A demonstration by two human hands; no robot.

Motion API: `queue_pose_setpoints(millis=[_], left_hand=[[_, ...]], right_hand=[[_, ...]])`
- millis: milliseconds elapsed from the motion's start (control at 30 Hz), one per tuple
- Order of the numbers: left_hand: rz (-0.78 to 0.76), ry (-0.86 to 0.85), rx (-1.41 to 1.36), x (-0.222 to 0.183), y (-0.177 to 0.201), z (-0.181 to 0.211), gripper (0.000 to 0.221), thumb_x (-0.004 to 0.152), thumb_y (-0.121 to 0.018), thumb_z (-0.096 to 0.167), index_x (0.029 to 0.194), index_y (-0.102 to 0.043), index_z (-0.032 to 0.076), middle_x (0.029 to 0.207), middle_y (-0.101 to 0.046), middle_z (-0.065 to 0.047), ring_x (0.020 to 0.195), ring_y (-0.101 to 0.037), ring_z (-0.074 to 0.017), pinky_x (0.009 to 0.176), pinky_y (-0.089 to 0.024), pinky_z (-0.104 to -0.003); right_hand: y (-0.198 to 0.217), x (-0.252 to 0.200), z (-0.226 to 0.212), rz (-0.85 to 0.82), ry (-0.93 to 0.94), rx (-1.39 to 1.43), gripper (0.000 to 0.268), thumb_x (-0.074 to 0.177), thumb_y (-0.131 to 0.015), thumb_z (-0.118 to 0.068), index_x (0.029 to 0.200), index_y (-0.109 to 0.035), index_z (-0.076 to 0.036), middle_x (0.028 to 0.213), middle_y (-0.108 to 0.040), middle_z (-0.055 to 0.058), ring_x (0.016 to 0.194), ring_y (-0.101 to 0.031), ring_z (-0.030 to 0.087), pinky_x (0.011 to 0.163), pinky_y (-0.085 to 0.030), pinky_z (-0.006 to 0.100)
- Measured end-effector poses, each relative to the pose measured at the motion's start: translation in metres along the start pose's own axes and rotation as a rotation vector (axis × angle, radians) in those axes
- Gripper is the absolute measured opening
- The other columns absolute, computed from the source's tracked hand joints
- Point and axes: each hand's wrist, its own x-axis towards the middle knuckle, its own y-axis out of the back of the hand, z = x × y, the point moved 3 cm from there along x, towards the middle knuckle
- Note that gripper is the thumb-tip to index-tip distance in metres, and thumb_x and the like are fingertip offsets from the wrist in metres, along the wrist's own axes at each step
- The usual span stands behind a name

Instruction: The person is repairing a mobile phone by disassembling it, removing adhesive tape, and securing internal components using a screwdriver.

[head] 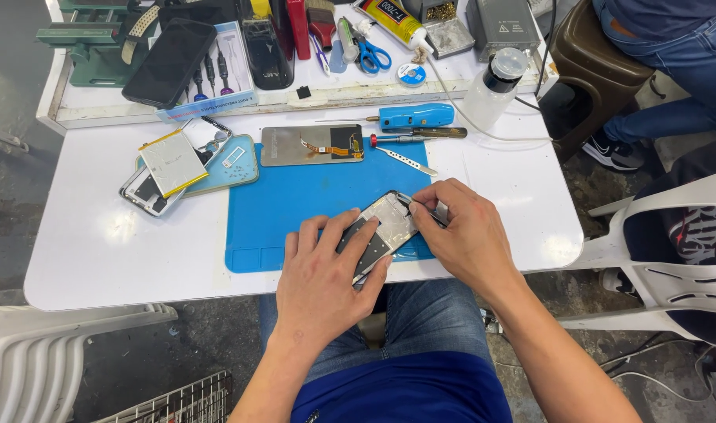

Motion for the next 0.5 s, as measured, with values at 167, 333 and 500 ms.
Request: queue_pose_setpoints(millis=[167, 333, 500], left_hand=[[0.004, -0.005, 0.003, 0.002, 0.001, 0.001, 0.044, 0.099, -0.06, 0.048, 0.127, -0.07, 0.016, 0.133, -0.065, -0.007, 0.109, -0.057, -0.0362, 0.08, -0.047, -0.05], [0.001, 0.027, -0.048, 0.005, 0.005, 0.001, 0.039, 0.091, -0.068, 0.04, 0.119, -0.078, 0.014, 0.119, -0.069, -0.013, 0.106, -0.058, -0.0334, 0.078, -0.043, -0.041], [0.01, 0.025, -0.048, 0.003, 0.003, 0.001, 0.04, 0.091, -0.068, 0.041, 0.119, -0.078, 0.014, 0.119, -0.069, -0.013, 0.106, -0.058, -0.0331, 0.078, -0.042, -0.041]], right_hand=[[0.0, -0.001, -0.003, 0.008, 0.005, -0.003, 0.013, 0.096, -0.065, -0.023, 0.099, -0.075, -0.015, 0.084, -0.064, -0.004, 0.056, -0.046, 0.015, 0.057, -0.041, 0.033], [0.005, -0.003, -0.008, 0.091, 0.024, 0.084, 0.007, 0.088, -0.073, -0.006, 0.09, -0.078, -0.001, 0.068, -0.067, 0.012, 0.051, -0.054, 0.017, 0.044, -0.044, 0.031], [0.007, -0.005, -0.008, 0.09, 0.019, 0.073, 0.007, 0.088, -0.073, -0.006, 0.089, -0.078, -0.001, 0.068, -0.066, 0.011, 0.051, -0.054, 0.017, 0.044, -0.043, 0.031]])
